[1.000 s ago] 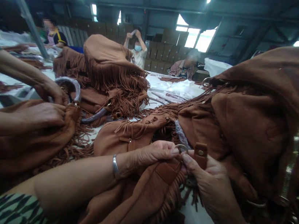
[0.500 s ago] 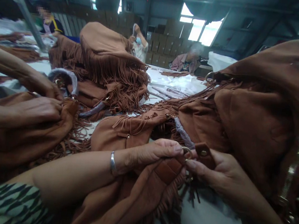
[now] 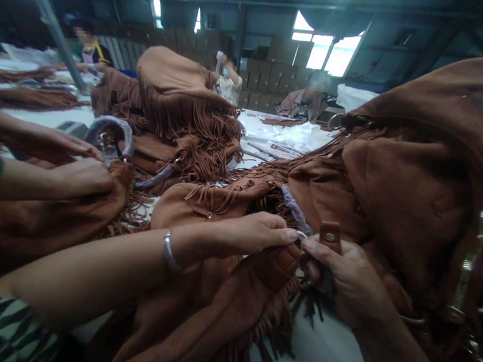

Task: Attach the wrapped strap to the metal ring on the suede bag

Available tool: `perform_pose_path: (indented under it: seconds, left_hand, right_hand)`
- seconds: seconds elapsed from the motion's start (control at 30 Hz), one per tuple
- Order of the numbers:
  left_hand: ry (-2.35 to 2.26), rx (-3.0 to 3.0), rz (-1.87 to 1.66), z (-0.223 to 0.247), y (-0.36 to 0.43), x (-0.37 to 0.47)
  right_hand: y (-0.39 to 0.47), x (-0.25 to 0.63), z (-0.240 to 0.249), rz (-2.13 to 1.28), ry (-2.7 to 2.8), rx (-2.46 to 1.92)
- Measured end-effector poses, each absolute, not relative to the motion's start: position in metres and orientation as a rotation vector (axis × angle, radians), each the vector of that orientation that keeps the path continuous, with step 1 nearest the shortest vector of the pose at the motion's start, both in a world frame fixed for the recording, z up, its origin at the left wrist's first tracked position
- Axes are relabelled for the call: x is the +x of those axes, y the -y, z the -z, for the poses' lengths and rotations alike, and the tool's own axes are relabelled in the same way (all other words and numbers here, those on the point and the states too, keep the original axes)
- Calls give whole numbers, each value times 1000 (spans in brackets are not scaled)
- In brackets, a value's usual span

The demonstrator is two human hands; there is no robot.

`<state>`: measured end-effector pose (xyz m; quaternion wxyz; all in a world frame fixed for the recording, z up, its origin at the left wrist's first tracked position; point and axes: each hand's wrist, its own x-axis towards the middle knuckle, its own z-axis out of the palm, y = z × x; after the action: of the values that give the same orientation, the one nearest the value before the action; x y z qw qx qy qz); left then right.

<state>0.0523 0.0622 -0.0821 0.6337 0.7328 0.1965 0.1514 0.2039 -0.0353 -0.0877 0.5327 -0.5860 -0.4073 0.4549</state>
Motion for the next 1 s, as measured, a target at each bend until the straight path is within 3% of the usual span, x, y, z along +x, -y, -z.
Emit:
perform_pose_path:
  seconds: [0.2,0.43,0.63,0.77,1.0]
  left_hand:
    - [-947,2535,-492,37,5,30]
    - [-1297,2399,-791,87,42,56]
    - [-1120,2174,-949,105,22,57]
    - [-1144,2186,-831,92,0,47]
    - [-1034,2420,-737,88,-14,29]
  right_hand:
    - [44,192,84,-964,952,-1360]
    - [57,179,79,-895,1038,-1302]
    - [52,184,82,-896,1159,-1323]
    - [50,189,81,-1049,1344,-1366]
    - [47,196,81,-1014,1400,-1393]
